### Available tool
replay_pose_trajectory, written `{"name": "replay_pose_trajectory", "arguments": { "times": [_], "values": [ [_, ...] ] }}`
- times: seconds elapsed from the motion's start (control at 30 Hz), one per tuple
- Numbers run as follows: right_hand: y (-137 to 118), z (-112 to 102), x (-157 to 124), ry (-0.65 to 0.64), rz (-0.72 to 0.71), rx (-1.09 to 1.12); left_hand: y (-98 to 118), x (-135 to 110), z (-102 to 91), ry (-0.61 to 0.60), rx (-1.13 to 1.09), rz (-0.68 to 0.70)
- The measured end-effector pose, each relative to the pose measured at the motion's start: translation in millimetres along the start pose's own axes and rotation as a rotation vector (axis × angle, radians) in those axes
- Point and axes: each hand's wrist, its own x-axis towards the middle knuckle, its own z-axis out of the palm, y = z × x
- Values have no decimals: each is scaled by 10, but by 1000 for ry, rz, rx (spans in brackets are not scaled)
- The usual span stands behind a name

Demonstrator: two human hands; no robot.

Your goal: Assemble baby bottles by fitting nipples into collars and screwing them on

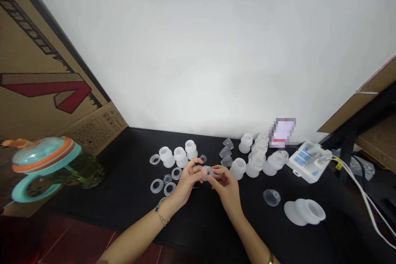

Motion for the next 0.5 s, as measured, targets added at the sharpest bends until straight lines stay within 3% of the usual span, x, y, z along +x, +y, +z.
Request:
{"name": "replay_pose_trajectory", "arguments": {
  "times": [0.5],
  "values": [
    [-53, 17, -16, 39, -36, -41, 15, -10, 26, -13, -13, 34]
  ]
}}
